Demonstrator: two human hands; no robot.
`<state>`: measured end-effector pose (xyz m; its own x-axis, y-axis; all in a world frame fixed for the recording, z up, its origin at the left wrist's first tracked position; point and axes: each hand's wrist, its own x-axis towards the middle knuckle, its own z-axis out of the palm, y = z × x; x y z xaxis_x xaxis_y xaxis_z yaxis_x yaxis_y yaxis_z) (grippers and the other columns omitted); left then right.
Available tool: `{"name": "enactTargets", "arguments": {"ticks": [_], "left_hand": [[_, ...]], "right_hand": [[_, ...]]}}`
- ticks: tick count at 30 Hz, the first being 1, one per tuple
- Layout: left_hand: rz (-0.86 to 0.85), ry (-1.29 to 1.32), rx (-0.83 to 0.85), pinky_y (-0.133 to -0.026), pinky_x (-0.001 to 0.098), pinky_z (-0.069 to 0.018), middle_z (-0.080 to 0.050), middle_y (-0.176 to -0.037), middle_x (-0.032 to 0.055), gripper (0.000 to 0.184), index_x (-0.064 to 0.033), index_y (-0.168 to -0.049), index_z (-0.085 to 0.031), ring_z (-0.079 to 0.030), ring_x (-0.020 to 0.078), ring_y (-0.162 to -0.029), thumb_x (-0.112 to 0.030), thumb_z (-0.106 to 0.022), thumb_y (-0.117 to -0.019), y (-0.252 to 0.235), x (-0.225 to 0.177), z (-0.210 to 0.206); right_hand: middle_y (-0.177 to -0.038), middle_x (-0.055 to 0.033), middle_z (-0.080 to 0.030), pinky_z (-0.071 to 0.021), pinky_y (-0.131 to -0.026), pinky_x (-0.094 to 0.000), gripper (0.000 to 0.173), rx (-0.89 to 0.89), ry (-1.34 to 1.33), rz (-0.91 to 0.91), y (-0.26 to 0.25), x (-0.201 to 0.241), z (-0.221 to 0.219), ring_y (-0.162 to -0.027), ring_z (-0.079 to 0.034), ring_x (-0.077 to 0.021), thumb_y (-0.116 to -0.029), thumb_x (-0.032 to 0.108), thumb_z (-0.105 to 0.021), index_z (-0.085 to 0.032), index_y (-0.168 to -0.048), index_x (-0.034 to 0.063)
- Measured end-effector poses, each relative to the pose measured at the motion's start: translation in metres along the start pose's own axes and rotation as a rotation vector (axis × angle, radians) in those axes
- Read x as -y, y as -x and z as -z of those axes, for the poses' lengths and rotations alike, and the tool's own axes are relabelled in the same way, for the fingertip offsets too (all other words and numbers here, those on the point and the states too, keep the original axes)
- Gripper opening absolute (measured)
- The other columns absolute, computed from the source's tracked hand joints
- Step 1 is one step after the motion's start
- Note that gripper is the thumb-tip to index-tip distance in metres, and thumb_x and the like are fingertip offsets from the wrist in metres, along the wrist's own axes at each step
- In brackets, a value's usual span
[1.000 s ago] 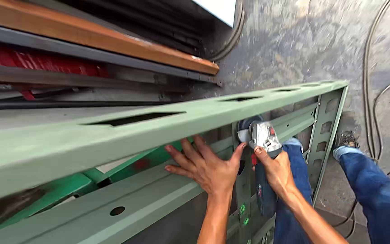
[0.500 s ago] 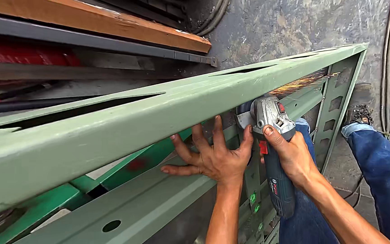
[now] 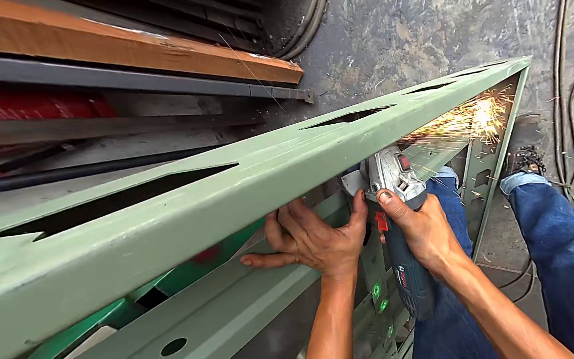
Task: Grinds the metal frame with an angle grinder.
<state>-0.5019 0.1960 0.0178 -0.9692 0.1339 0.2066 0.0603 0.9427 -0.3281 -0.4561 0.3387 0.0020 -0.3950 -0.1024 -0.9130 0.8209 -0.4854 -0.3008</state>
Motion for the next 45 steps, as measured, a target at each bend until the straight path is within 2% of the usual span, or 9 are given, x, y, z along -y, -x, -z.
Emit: {"name": "enactTargets", "arguments": {"ticks": [4,7,13,20,26,31,35,42,45], "left_hand": [[0.019,-0.003,0.006,-0.112,0.0745,0.0055,-0.058,-0.138,0.0141,0.108,-0.0051,-0.146,-0.050,-0.033,0.0403,-0.144,-0.079,-0.070,-0.0695,-0.001,-0.001,0.001],[0.043,-0.020,0.007,-0.111,0.0758,0.0066,-0.056,-0.141,0.0179,0.117,-0.0034,-0.147,-0.049,-0.030,0.0439,-0.146,-0.084,-0.070,-0.0648,-0.001,-0.005,-0.001],[0.055,-0.003,-0.010,-0.113,0.0737,0.0057,-0.055,-0.143,0.0177,0.111,-0.0046,-0.149,-0.048,-0.030,0.0430,-0.146,-0.079,-0.070,-0.0697,-0.001,-0.005,-0.001],[-0.008,0.015,-0.006,-0.113,0.0733,0.0063,-0.051,-0.148,0.0184,0.117,-0.0020,-0.151,-0.044,-0.026,0.0426,-0.149,-0.082,-0.067,-0.0678,0.002,-0.002,0.000],[0.075,0.007,-0.011,-0.113,0.0735,0.0073,-0.049,-0.149,0.0223,0.115,0.0008,-0.150,-0.044,-0.023,0.0461,-0.149,-0.079,-0.069,-0.0724,-0.001,-0.011,-0.004],[0.093,0.007,0.001,-0.113,0.0756,0.0061,-0.048,-0.149,0.0244,0.125,0.0041,-0.149,-0.044,-0.023,0.0492,-0.149,-0.084,-0.071,-0.0644,-0.001,-0.017,-0.004],[0.008,0.058,-0.018,-0.114,0.0733,0.0040,-0.048,-0.150,0.0249,0.121,0.0048,-0.148,-0.045,-0.026,0.0474,-0.148,-0.080,-0.071,-0.0666,0.006,-0.010,-0.003],[0.093,0.069,-0.002,-0.114,0.0727,0.0058,-0.049,-0.150,0.0206,0.114,0.0009,-0.149,-0.046,-0.025,0.0438,-0.150,-0.076,-0.074,-0.0706,0.000,-0.016,-0.004],[0.065,0.108,-0.009,-0.115,0.0711,0.0051,-0.050,-0.149,0.0201,0.107,0.0006,-0.148,-0.048,-0.027,0.0423,-0.149,-0.072,-0.074,-0.0738,0.003,-0.013,-0.003]], "right_hand": [[-0.074,-0.0115,-0.071,-0.0604,-0.051,-0.0434,0.069,0.022,-0.046,-0.029,-0.001,-0.003,0.001,-0.057,-0.070,-0.0259,-0.0764,0.082,-0.068,-0.072,-0.100,0.0173],[-0.074,-0.0120,-0.071,-0.0600,-0.051,-0.0433,0.070,0.022,-0.044,-0.008,-0.005,-0.003,0.005,-0.057,-0.069,-0.0259,-0.0774,0.083,-0.066,-0.072,-0.101,0.0174],[-0.069,-0.0097,-0.069,-0.0567,-0.046,-0.0415,0.069,0.009,0.020,0.015,-0.003,0.002,0.003,-0.052,-0.067,-0.0236,-0.0748,0.084,-0.067,-0.072,-0.093,0.0179],[-0.070,-0.0057,-0.070,-0.0594,-0.051,-0.0418,0.068,-0.038,0.080,-0.015,-0.002,-0.009,0.006,-0.056,-0.069,-0.0212,-0.0703,0.086,-0.070,-0.073,-0.092,0.0207],[-0.070,-0.0083,-0.070,-0.0576,-0.047,-0.0408,0.068,-0.008,0.025,0.034,-0.010,0.001,0.003,-0.054,-0.068,-0.0223,-0.0738,0.083,-0.069,-0.073,-0.095,0.0189],[-0.071,-0.0072,-0.070,-0.0584,-0.048,-0.0415,0.068,-0.055,0.045,0.060,-0.013,-0.007,0.007,-0.055,-0.068,-0.0218,-0.0745,0.084,-0.067,-0.073,-0.094,0.0196],[-0.070,-0.0039,-0.071,-0.0600,-0.051,-0.0409,0.063,-0.074,0.067,0.041,-0.009,-0.021,0.007,-0.056,-0.069,-0.0196,-0.0725,0.082,-0.070,-0.073,-0.089,0.0213],[-0.067,-0.0058,-0.069,-0.0550,-0.044,-0.0394,0.064,-0.046,0.077,0.076,-0.012,-0.003,0.006,-0.051,-0.066,-0.0197,-0.0748,0.083,-0.067,-0.072,-0.090,0.0205],[-0.068,-0.0039,-0.069,-0.0568,-0.047,-0.0405,0.067,-0.054,0.105,0.057,-0.009,-0.004,0.005,-0.054,-0.067,-0.0190,-0.0720,0.086,-0.067,-0.072,-0.089,0.0218]]}}
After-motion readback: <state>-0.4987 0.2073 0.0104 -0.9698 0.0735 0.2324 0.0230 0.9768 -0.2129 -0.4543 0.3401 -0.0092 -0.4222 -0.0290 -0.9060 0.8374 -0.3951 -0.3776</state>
